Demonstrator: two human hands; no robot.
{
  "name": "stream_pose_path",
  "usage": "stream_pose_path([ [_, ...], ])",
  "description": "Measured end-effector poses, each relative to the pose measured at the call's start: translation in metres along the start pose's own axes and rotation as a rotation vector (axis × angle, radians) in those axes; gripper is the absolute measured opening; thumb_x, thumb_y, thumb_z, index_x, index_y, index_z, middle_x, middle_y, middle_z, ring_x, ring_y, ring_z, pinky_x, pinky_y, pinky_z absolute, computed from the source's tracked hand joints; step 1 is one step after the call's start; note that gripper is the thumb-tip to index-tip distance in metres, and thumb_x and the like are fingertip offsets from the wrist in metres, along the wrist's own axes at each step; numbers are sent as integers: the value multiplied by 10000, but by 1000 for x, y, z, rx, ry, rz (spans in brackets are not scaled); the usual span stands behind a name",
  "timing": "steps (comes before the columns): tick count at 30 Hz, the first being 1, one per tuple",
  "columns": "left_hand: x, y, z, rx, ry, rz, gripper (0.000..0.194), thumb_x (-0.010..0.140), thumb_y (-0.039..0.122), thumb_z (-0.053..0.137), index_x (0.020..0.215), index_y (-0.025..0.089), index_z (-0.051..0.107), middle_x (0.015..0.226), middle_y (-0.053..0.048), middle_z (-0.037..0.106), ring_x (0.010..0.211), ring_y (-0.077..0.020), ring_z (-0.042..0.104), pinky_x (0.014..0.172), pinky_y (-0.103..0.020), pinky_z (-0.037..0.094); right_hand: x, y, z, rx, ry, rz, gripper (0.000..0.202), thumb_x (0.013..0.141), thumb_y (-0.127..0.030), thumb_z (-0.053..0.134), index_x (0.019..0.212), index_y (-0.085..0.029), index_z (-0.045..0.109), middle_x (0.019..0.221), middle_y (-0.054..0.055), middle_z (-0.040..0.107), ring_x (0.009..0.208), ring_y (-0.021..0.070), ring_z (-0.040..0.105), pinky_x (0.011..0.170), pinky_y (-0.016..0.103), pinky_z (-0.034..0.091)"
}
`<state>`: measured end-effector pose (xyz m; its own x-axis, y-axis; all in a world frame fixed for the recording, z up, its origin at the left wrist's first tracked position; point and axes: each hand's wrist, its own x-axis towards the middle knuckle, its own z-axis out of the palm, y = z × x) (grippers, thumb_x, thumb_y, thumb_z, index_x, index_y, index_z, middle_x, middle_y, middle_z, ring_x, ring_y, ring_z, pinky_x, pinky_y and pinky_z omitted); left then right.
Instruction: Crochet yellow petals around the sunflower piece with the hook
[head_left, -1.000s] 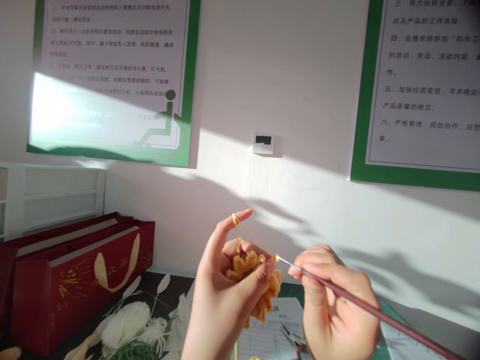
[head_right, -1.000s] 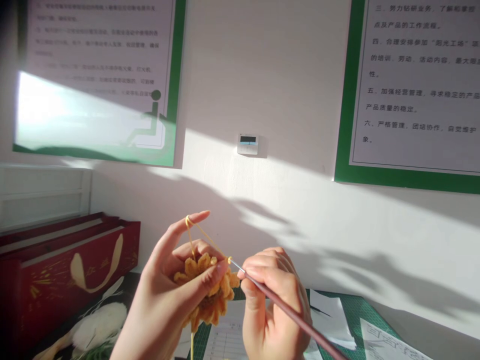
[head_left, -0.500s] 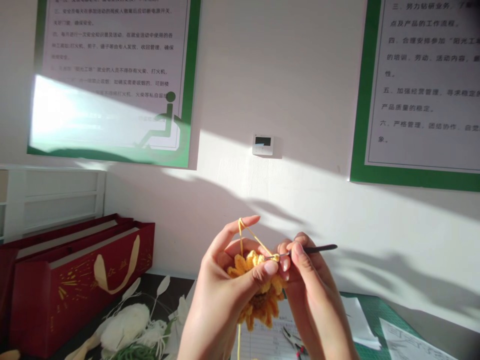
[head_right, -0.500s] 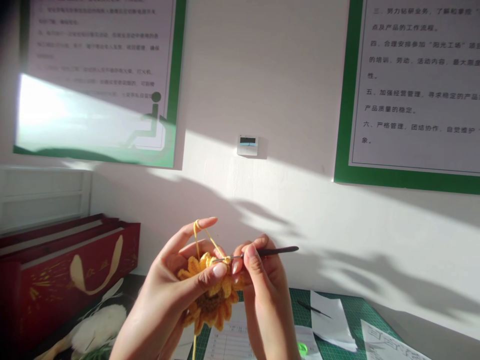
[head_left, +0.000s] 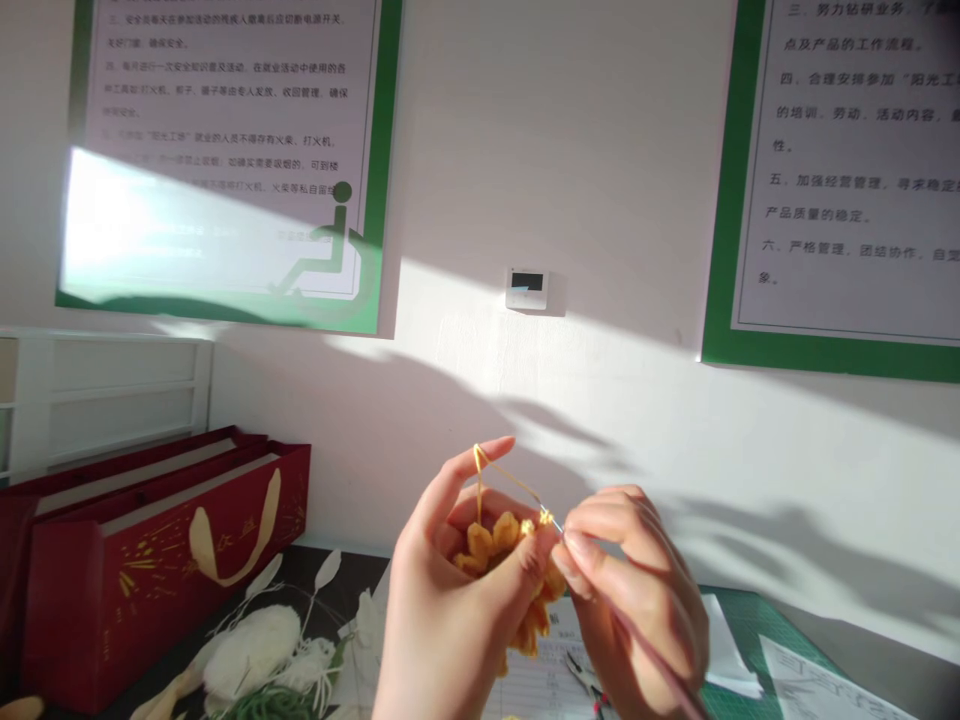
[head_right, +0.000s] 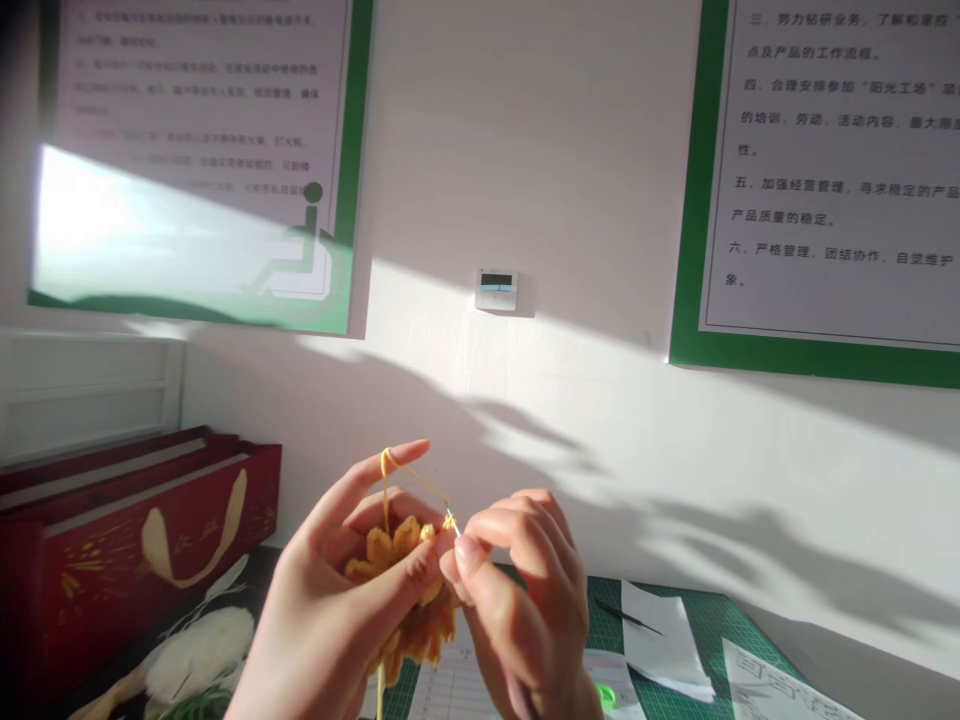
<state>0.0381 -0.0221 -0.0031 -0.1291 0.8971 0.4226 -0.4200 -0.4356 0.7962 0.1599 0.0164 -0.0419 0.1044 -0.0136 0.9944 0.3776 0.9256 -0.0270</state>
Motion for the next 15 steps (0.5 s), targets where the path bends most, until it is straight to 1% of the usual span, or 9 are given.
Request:
stream_pose_path([
  [1, 0, 0, 0, -13, -13, -24, 636, 645, 195, 921, 1229, 182, 671, 705, 7, 688, 573, -115, 596, 522, -190, 498, 1, 1, -4, -124, -4, -100, 253, 837, -3, 619, 945, -231, 640, 792, -5, 666, 718, 147, 579, 714, 335, 501],
  [2, 2, -1, -1, -35, -49, -65, 649, 608, 190, 940, 1205, 163, 684, 715, 2, 697, 581, -115, 606, 533, -190, 501, 1, 3, -7, -178, 7, -175, 274, 818, 13, 624, 947, -227, 654, 816, 3, 680, 726, 152, 595, 733, 356, 504],
  [3, 5, -1, -3, -64, -100, -114, 673, 563, 185, 961, 1181, 140, 696, 721, -4, 705, 590, -116, 617, 551, -192, 508, 1, 6, -10, -163, 7, -198, 286, 825, 20, 604, 962, -224, 661, 825, 6, 678, 723, 150, 595, 722, 358, 504],
  [5, 13, -3, -7, -112, -236, -218, 734, 488, 222, 992, 1151, 92, 705, 677, -6, 693, 550, -106, 606, 520, -189, 484, -1, 10, -10, -13, -31, -240, 266, 868, -27, 599, 1025, -232, 662, 813, 2, 669, 699, 153, 590, 653, 348, 508],
  [7, 20, -6, -12, -130, -282, -236, 792, 471, 196, 993, 1189, 79, 682, 650, 8, 671, 569, -115, 621, 530, -190, 481, -4, 11, -5, 184, 18, -132, 223, 939, -100, 582, 1094, -250, 638, 816, 5, 668, 707, 172, 598, 663, 384, 523],
  [9, 24, -7, -15, -140, -304, -220, 845, 520, 173, 974, 1284, 102, 620, 660, 15, 665, 631, -164, 685, 560, -207, 493, -7, 7, 4, 351, 118, 93, 128, 985, -174, 572, 1053, -276, 611, 785, -11, 648, 717, 174, 597, 702, 399, 513],
  [10, 25, -6, -16, -143, -312, -207, 860, 547, 163, 963, 1321, 122, 590, 661, 21, 663, 638, -170, 693, 571, -213, 495, -8, 3, 8, 400, 166, 180, 89, 996, -204, 570, 1028, -281, 600, 763, -17, 638, 720, 174, 596, 718, 401, 504],
  [13, 21, -3, -17, -126, -327, -185, 860, 583, 157, 949, 1353, 164, 566, 654, 33, 663, 548, -96, 601, 544, -188, 459, -8, -8, 14, 464, 342, 316, 22, 998, -255, 582, 986, -273, 588, 726, -29, 615, 692, 162, 576, 756, 400, 482],
  [15, 18, 1, -18, -114, -334, -191, 829, 588, 173, 946, 1336, 178, 589, 663, 23, 674, 528, -77, 555, 521, -180, 438, -5, -12, 13, 520, 359, 377, 33, 996, -279, 583, 965, -270, 588, 693, -40, 586, 645, 147, 544, 731, 377, 469],
])
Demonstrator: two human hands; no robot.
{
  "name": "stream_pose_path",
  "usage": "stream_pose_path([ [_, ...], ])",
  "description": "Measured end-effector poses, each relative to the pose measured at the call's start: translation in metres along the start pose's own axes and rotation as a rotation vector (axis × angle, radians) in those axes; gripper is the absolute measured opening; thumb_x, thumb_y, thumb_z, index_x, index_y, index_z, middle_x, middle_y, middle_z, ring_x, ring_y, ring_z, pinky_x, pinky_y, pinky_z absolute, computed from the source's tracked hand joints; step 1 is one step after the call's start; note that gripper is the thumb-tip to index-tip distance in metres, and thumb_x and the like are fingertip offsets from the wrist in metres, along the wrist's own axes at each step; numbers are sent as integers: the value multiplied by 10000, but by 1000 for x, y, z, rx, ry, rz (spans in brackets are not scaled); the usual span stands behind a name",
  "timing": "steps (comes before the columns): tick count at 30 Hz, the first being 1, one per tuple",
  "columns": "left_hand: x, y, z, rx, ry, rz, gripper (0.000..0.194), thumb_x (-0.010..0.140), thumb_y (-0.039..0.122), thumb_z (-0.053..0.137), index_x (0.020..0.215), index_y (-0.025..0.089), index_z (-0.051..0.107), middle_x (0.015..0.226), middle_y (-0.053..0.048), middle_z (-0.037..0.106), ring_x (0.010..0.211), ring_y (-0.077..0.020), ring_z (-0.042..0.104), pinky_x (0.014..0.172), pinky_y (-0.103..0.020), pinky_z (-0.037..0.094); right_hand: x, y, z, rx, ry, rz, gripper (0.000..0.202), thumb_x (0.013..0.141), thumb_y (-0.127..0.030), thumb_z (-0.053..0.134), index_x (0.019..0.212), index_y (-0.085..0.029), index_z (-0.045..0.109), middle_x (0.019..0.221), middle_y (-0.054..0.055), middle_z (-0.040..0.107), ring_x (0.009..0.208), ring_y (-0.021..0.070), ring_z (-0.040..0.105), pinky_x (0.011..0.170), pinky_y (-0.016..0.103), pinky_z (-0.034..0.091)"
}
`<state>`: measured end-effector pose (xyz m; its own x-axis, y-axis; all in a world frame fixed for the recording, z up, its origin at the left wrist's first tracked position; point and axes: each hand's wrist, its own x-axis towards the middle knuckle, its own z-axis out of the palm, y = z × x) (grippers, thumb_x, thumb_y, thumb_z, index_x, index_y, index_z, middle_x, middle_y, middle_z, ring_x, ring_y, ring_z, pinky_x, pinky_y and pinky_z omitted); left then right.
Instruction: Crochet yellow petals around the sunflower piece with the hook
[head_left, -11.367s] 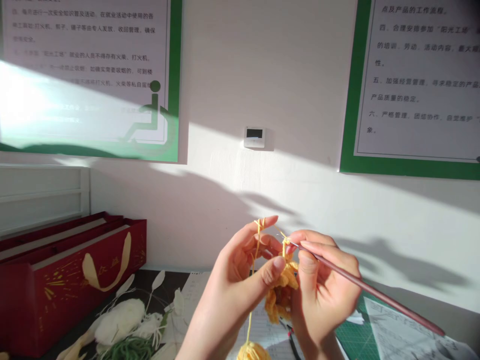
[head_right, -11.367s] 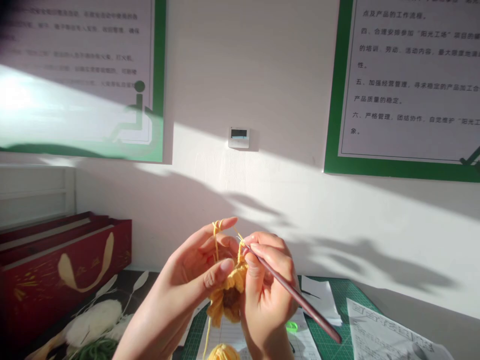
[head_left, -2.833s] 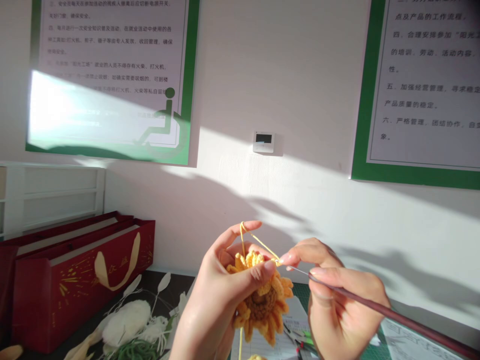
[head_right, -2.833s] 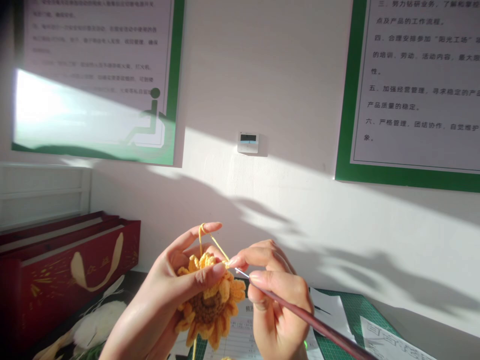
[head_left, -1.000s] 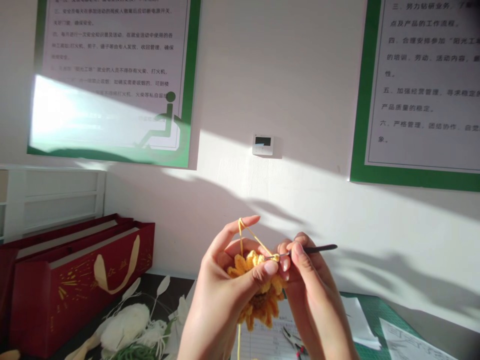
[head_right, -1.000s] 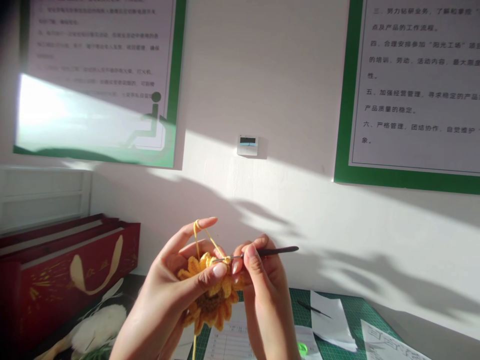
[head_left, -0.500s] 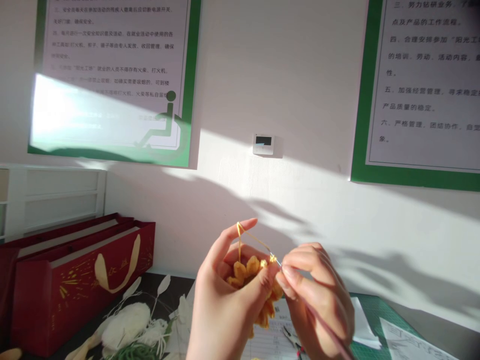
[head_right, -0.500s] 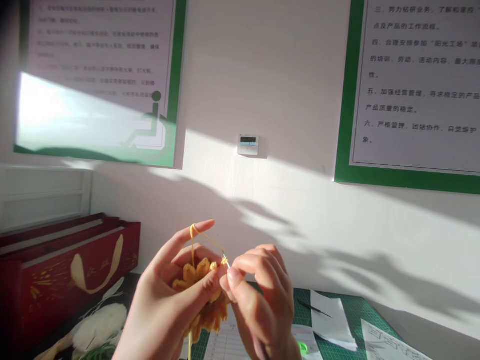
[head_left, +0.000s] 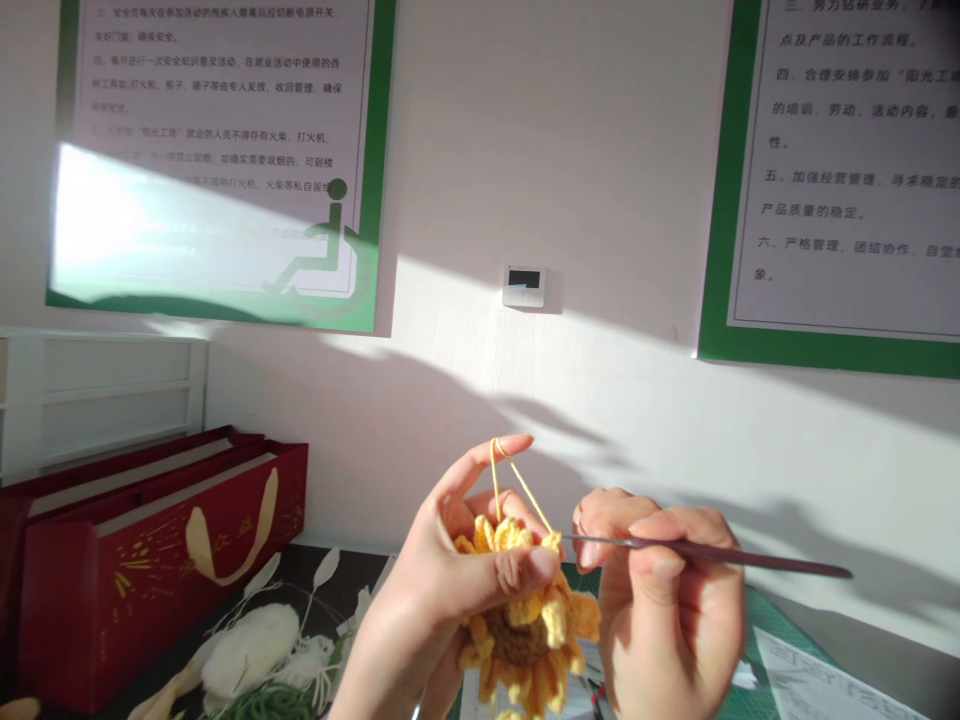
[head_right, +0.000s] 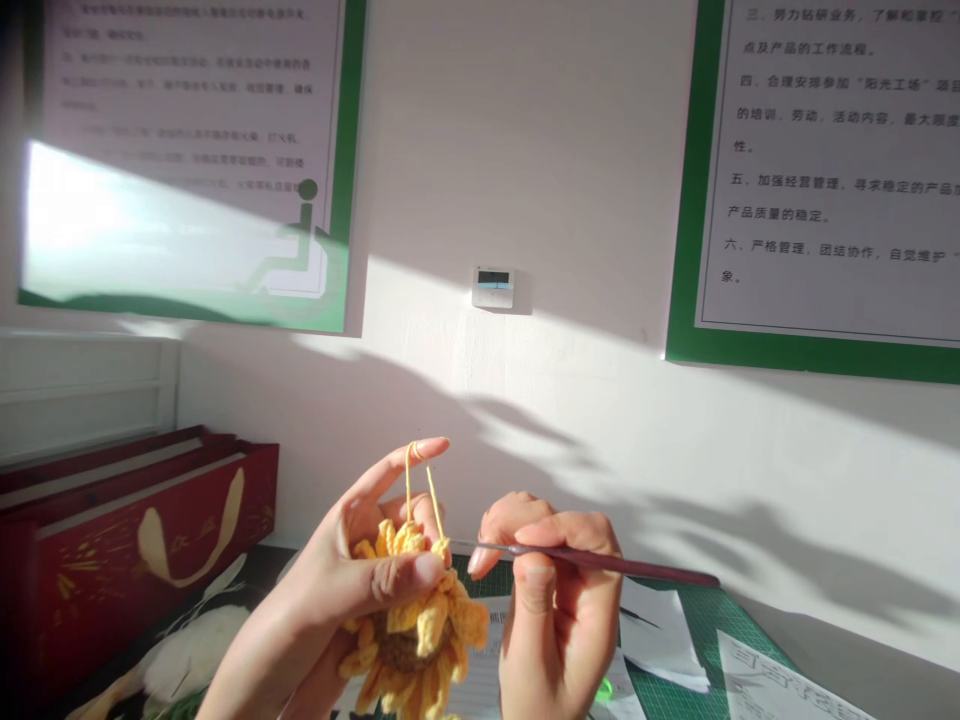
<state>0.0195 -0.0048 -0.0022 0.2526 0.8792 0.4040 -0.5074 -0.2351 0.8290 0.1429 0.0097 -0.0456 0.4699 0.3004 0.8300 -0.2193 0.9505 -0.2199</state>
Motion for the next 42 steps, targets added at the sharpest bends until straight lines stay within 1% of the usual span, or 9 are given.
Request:
stream_pose_path([
  [7, -3, 4, 0, 33, 11, -1, 608, 605, 168, 928, 1169, 186, 702, 682, 7, 681, 562, -103, 589, 551, -207, 470, 14, -7, -5, 290, -172, 535, 247, 1020, -354, 499, 806, -239, 543, 625, -40, 474, 582, 122, 422, 582, 270, 383],
  [10, -2, 2, 2, 53, 32, 52, 717, 610, 183, 939, 1272, 185, 664, 704, -2, 684, 620, -160, 655, 590, -246, 511, 16, -10, -1, 293, -189, 728, 319, 975, -415, 584, 734, -224, 501, 629, -46, 455, 565, 111, 379, 566, 253, 362],
  [12, -2, 0, 4, 37, 44, 75, 825, 627, 184, 935, 1379, 217, 597, 720, 3, 678, 639, -181, 675, 603, -265, 525, 18, -10, 1, 263, -210, 782, 355, 948, -444, 622, 706, -218, 494, 632, -48, 447, 575, 110, 372, 590, 253, 382],
  [15, -2, -2, 6, 24, 85, 97, 919, 622, 152, 935, 1442, 265, 537, 737, 9, 678, 621, -153, 641, 586, -245, 506, 17, -7, 0, 208, -230, 717, 312, 914, -444, 673, 738, -225, 539, 695, -39, 504, 630, 118, 450, 676, 273, 451],
  [19, -4, -4, 6, 57, 102, 78, 811, 610, 169, 941, 1347, 259, 617, 753, 9, 652, 601, -143, 609, 560, -238, 484, 11, 0, -4, 75, -188, 485, 148, 921, -388, 685, 880, -269, 608, 907, -8, 641, 852, 160, 614, 803, 318, 518],
  [21, -5, -4, 6, 70, 114, 61, 751, 616, 205, 943, 1304, 262, 647, 785, 4, 643, 613, -149, 618, 571, -248, 491, 7, 2, -4, 31, -167, 430, 97, 951, -376, 649, 937, -287, 615, 937, -2, 670, 892, 173, 651, 832, 347, 539],
  [28, -4, -3, 8, 69, 152, 95, 711, 622, 224, 946, 1277, 237, 673, 741, 6, 640, 572, -116, 553, 517, -204, 436, 7, 1, -2, 61, -72, 479, 131, 930, -377, 674, 927, -269, 601, 915, 14, 703, 862, 194, 687, 826, 366, 538],
  [35, -4, -2, 5, 92, 155, 108, 591, 674, 204, 913, 1223, 254, 700, 798, -16, 701, 620, -133, 595, 560, -218, 451, 8, 4, -4, 47, -73, 447, 126, 963, -388, 638, 923, -276, 597, 885, -19, 700, 837, 145, 620, 824, 302, 461],
  [42, -2, -2, 2, 52, 110, 77, 642, 631, 155, 928, 1225, 245, 702, 817, -26, 719, 620, -126, 594, 562, -207, 445, 10, 9, -14, 40, -133, 410, 117, 974, -386, 619, 947, -275, 595, 898, -4, 707, 817, 154, 626, 797, 316, 483],
])
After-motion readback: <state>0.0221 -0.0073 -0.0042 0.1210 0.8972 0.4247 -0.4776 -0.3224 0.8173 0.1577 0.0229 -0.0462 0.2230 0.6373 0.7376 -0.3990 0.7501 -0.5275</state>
